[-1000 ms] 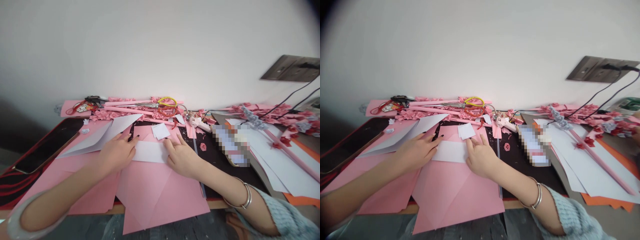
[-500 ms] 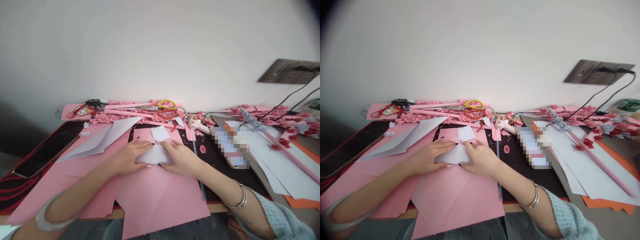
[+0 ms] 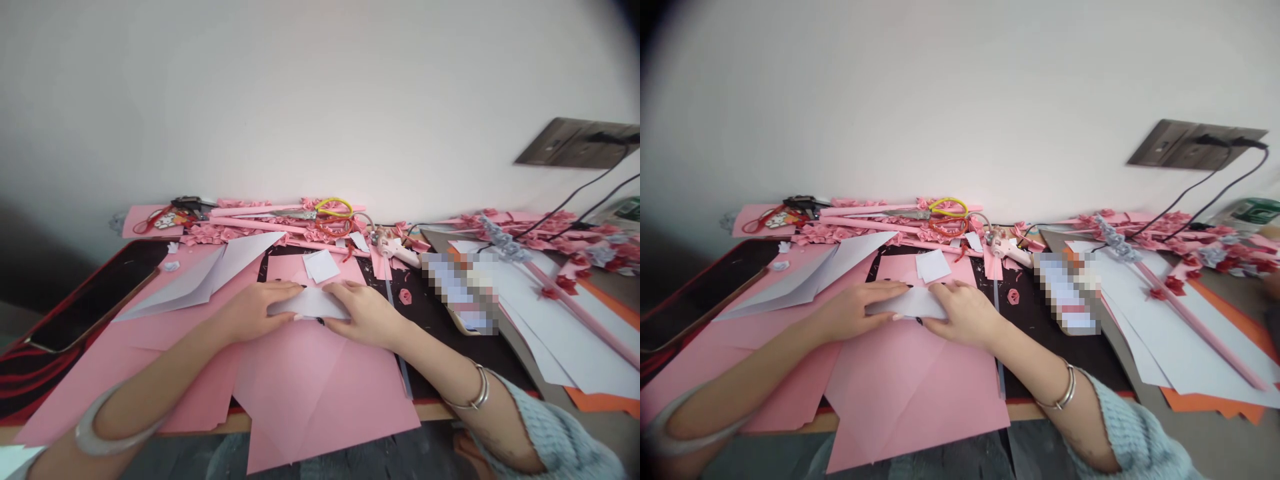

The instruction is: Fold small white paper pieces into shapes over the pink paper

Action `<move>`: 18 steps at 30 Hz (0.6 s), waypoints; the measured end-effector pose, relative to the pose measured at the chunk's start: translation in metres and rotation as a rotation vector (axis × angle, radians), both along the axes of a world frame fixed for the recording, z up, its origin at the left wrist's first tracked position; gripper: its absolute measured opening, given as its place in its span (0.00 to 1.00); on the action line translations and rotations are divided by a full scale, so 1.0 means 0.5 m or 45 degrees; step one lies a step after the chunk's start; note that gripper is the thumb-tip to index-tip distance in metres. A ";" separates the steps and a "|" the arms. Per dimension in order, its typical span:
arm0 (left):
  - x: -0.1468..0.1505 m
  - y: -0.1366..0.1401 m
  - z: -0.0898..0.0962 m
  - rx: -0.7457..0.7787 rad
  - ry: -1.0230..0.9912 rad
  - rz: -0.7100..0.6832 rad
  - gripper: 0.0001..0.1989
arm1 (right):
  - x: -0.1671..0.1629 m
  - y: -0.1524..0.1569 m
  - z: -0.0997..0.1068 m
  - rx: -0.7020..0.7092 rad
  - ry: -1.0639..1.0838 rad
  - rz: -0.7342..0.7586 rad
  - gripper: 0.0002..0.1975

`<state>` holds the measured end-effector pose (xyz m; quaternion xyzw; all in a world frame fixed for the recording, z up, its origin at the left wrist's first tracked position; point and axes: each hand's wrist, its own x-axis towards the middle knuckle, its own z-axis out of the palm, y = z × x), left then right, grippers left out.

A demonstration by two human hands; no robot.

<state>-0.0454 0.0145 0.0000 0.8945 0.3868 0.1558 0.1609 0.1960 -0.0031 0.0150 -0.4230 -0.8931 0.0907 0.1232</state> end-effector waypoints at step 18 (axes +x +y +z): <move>-0.006 0.009 -0.013 0.020 -0.129 -0.042 0.20 | -0.002 -0.001 -0.014 0.012 0.145 -0.054 0.20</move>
